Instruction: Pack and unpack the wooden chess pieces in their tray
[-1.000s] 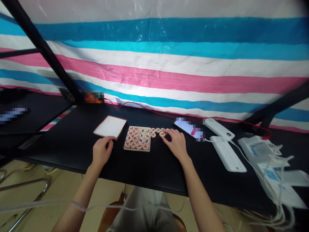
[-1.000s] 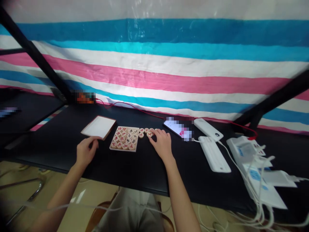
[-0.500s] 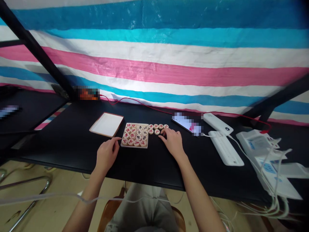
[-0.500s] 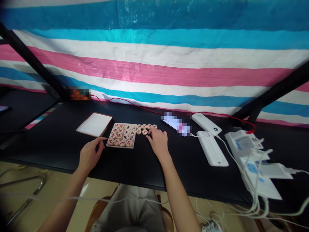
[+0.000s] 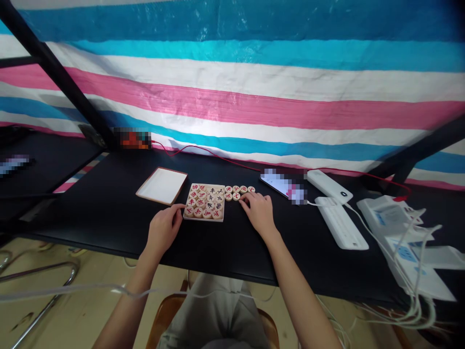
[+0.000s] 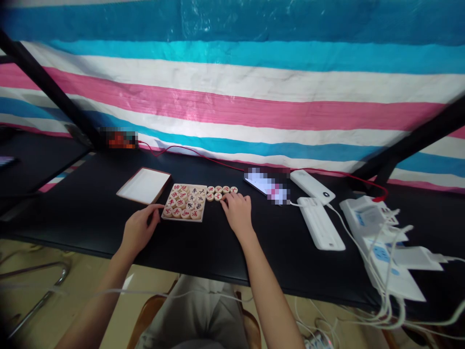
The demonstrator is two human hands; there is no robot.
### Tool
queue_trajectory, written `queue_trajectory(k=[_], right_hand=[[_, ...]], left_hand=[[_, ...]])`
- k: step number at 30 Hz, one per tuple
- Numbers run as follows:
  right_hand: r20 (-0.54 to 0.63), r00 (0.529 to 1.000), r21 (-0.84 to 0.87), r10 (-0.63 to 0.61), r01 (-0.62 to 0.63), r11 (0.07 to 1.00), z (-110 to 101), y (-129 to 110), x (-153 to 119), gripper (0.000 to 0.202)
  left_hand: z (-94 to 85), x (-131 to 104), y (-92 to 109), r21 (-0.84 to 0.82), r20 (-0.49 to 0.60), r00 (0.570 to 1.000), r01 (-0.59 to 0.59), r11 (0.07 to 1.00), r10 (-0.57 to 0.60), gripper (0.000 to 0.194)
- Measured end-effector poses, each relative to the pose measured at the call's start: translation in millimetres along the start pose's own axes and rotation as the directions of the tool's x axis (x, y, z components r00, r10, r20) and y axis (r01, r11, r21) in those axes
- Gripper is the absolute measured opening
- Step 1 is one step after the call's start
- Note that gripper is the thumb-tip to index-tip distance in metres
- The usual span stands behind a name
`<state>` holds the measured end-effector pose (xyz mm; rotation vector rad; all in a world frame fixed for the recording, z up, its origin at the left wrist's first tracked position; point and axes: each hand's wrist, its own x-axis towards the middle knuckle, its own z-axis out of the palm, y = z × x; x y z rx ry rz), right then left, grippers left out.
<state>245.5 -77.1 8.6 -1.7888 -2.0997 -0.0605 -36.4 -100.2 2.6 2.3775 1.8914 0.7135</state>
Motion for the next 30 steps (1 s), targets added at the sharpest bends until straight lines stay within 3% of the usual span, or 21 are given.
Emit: queue_trajectory(k=[4,8,12,15,26,30], right_hand=[[-0.003,1.000,-0.002,0.002,-0.002,1.000,-3,1,-1,0.018],[-0.001,1.000,0.120,0.011,-0.011,0.993,-15,-4,-2,0.016],[0.113,0.969,0.290,-0.221,0.180,0.940,-25,-27,-5,0.018],[0.152,0.927,0.243,-0.343,0.302,0.922,-25,-45,-5,0.024],[0.148,0.942,0.182,-0.300,0.273,0.945,-22,-50,-2,0.019],[0.091,0.952,0.217,-0.293,0.269,0.939,-27,-51,-3,0.018]], left_hand=[[-2.8,2,1,-0.027,0.001,0.996,0.089,0.996,-0.089,0.028],[-5.8,4,4,-0.058,0.104,0.985,0.146,0.988,-0.140,0.028],[-5.4,6,4,-0.032,0.175,0.977,0.128,0.991,-0.121,0.028],[-4.8,7,3,-0.052,0.206,0.974,0.104,0.993,-0.091,0.028],[-5.9,7,3,-0.140,0.215,0.974,0.096,0.985,-0.064,0.028],[-6.5,8,3,-0.150,0.215,0.975,0.097,0.984,-0.064,0.029]])
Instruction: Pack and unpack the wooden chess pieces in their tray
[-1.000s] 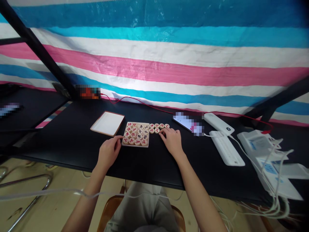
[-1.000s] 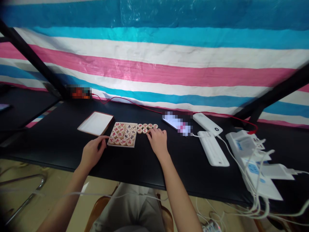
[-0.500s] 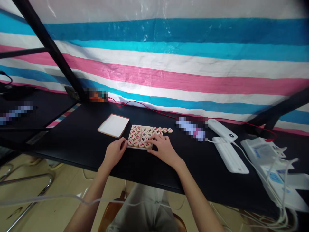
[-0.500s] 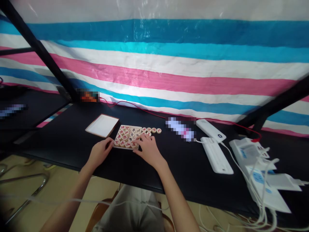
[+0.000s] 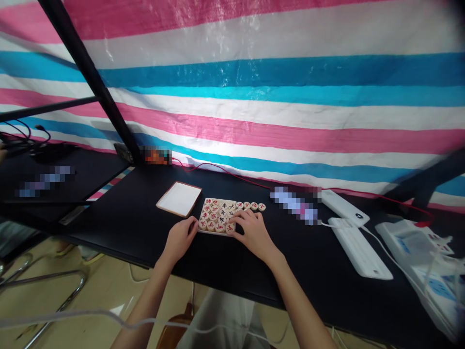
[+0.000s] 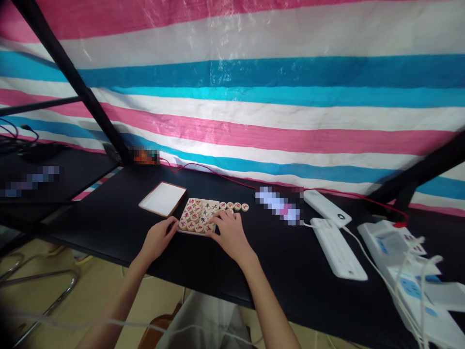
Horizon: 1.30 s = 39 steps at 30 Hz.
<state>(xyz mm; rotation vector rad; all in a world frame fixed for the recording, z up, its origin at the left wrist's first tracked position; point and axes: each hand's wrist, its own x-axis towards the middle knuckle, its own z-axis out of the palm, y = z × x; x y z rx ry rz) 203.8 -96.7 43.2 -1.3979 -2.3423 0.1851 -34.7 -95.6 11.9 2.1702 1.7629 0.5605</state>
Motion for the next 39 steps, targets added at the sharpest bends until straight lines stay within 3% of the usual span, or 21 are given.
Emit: queue_trajectory(k=[3,7,12,15,22,28,39], right_hand=[[-0.093,0.995,0.017,0.038,-0.037,0.999,-3,10,-2,0.021],[-0.193,0.964,-0.028,0.183,-0.192,0.981,-3,43,-10,0.025],[-0.205,0.932,-0.133,0.300,-0.330,0.934,2,72,-21,0.024],[-0.195,0.920,-0.160,0.340,-0.372,0.914,6,73,-22,0.025],[-0.178,0.904,-0.045,0.388,-0.402,0.915,12,69,-20,0.032],[-0.183,0.924,-0.143,0.336,-0.363,0.921,13,66,-21,0.016],[-0.186,0.946,-0.108,0.266,-0.288,0.951,14,65,-22,0.019]], left_hand=[[0.0,0,1,0.003,0.003,1.000,0.002,1.000,-0.002,0.029],[0.9,0,-1,0.001,-0.002,1.000,-0.010,1.000,0.010,0.029],[2.4,0,-5,0.017,0.004,1.000,0.002,1.000,-0.002,0.028],[2.2,0,-5,0.018,0.020,1.000,0.012,1.000,-0.012,0.029],[-0.3,0,-1,0.014,0.035,0.999,-0.002,1.000,0.002,0.032],[-0.9,1,0,0.008,0.040,0.999,-0.003,1.000,0.003,0.032],[-0.9,0,0,0.004,0.035,0.999,-0.002,1.000,0.002,0.032]])
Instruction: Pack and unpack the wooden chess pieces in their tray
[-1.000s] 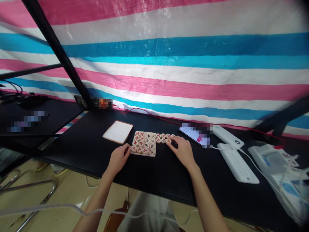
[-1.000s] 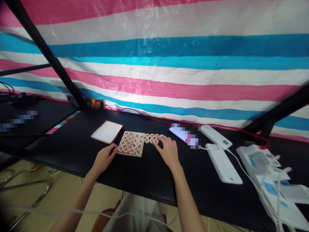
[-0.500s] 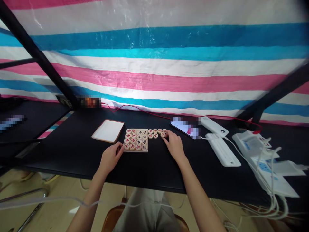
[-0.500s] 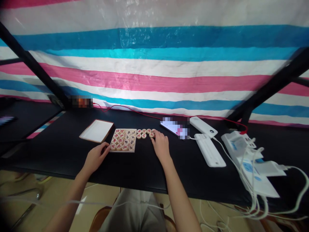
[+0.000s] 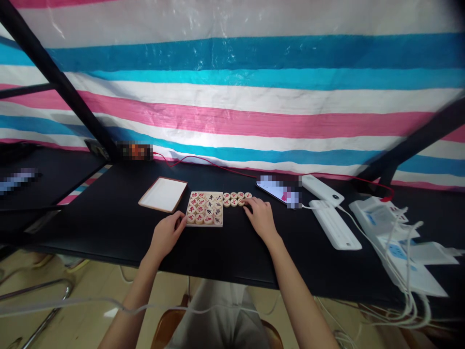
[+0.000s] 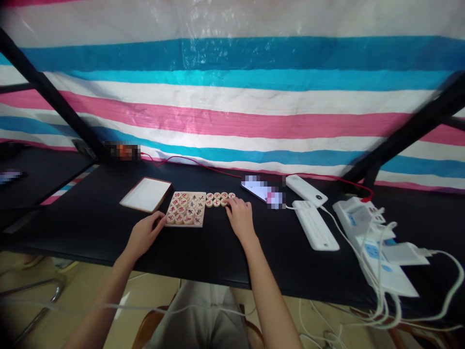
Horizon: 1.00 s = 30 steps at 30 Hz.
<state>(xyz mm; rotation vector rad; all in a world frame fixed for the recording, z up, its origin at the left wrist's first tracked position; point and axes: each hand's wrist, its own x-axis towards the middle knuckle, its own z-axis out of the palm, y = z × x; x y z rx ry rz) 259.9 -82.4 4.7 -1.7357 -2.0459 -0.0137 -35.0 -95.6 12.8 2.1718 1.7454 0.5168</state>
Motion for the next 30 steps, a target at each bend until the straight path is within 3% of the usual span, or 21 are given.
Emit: queue_trajectory(k=[5,9,13,18,22,30], right_hand=[[-0.026,1.000,-0.006,0.007,-0.007,1.000,-3,-2,-1,0.019],[-0.066,0.998,0.040,0.019,-0.017,0.999,-10,-18,0,0.022],[0.005,0.990,0.122,-0.142,0.141,0.983,-11,-51,2,0.020],[0.152,0.940,0.130,-0.307,0.288,0.949,-8,-85,8,0.015],[0.183,0.941,0.137,-0.286,0.264,0.955,-3,-88,11,0.017],[0.128,0.945,0.139,-0.300,0.282,0.949,-3,-84,8,0.019]], left_hand=[[0.4,0,0,0.007,0.003,1.000,-0.004,1.000,0.004,0.034],[1.7,1,-1,0.013,-0.003,1.000,-0.003,1.000,0.003,0.033],[2.6,1,-2,0.001,-0.015,1.000,-0.017,1.000,0.017,0.032],[1.4,0,-1,-0.008,-0.005,1.000,-0.001,1.000,0.001,0.030],[0.3,0,1,-0.023,-0.008,1.000,-0.005,1.000,0.005,0.031],[0.1,-1,1,-0.028,-0.025,1.000,-0.016,0.999,0.015,0.031]])
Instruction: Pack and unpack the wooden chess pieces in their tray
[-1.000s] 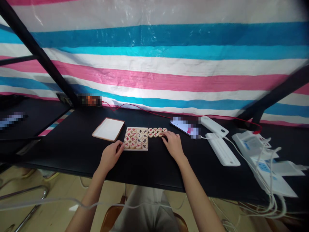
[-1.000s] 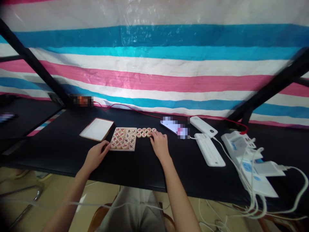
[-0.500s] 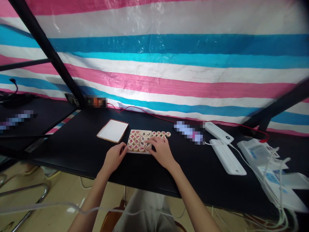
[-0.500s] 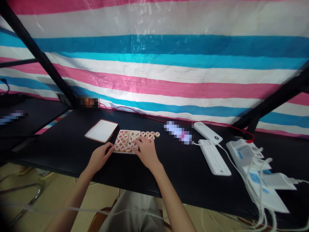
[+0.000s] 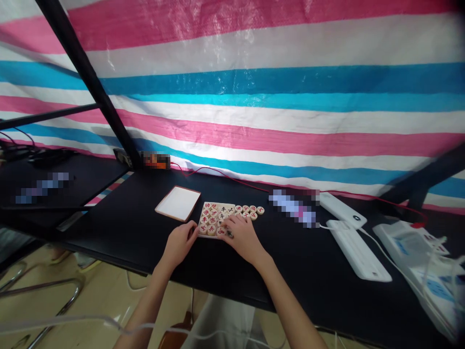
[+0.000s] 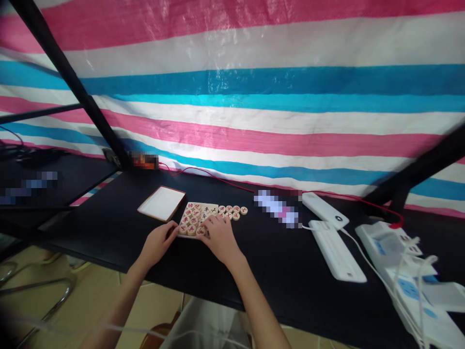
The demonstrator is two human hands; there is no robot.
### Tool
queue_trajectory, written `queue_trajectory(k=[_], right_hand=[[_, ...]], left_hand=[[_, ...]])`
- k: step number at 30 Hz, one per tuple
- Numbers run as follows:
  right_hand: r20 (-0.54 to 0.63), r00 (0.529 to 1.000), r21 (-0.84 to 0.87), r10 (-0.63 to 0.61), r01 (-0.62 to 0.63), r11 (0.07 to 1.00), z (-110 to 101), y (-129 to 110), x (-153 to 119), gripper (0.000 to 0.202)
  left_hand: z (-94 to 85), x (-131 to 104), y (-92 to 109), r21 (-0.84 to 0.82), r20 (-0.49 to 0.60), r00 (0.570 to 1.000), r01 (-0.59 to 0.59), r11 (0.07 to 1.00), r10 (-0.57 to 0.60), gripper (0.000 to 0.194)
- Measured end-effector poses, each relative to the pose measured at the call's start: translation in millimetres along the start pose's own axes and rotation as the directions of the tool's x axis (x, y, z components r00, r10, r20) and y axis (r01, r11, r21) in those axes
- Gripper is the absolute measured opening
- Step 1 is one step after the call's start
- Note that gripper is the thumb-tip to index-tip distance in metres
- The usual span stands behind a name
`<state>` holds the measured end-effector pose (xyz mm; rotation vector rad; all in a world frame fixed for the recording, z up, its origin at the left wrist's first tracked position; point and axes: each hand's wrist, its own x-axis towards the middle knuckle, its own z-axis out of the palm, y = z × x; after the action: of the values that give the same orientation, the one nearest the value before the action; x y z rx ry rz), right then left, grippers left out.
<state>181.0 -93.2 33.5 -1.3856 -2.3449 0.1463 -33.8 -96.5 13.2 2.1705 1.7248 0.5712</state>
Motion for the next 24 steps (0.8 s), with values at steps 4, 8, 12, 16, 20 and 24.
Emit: queue_trajectory(k=[4,8,12,16,20,24], right_hand=[[-0.125,0.990,0.017,0.071,-0.070,0.997,-13,23,-11,0.021],[-0.246,0.940,-0.030,0.237,-0.252,0.967,-24,61,-31,0.023],[-0.235,0.923,-0.109,0.306,-0.338,0.935,-22,83,-45,0.022],[-0.233,0.927,-0.179,0.295,-0.339,0.924,-19,82,-45,0.019],[-0.232,0.920,-0.163,0.317,-0.358,0.919,-22,78,-47,0.018],[-0.160,0.924,-0.090,0.346,-0.363,0.927,-25,80,-52,0.017]], left_hand=[[0.1,0,-1,0.009,0.013,1.000,0.020,1.000,-0.020,0.031],[0.3,0,-2,0.021,0.018,1.000,0.016,1.000,-0.017,0.031],[0.5,1,-3,0.026,0.029,0.999,0.017,1.000,-0.018,0.031],[0.5,2,-3,0.035,0.046,0.998,0.037,0.999,-0.039,0.033],[0.4,2,-3,0.025,0.045,0.999,0.028,0.999,-0.029,0.032],[-0.2,2,-1,0.014,0.040,0.999,0.025,1.000,-0.025,0.031]])
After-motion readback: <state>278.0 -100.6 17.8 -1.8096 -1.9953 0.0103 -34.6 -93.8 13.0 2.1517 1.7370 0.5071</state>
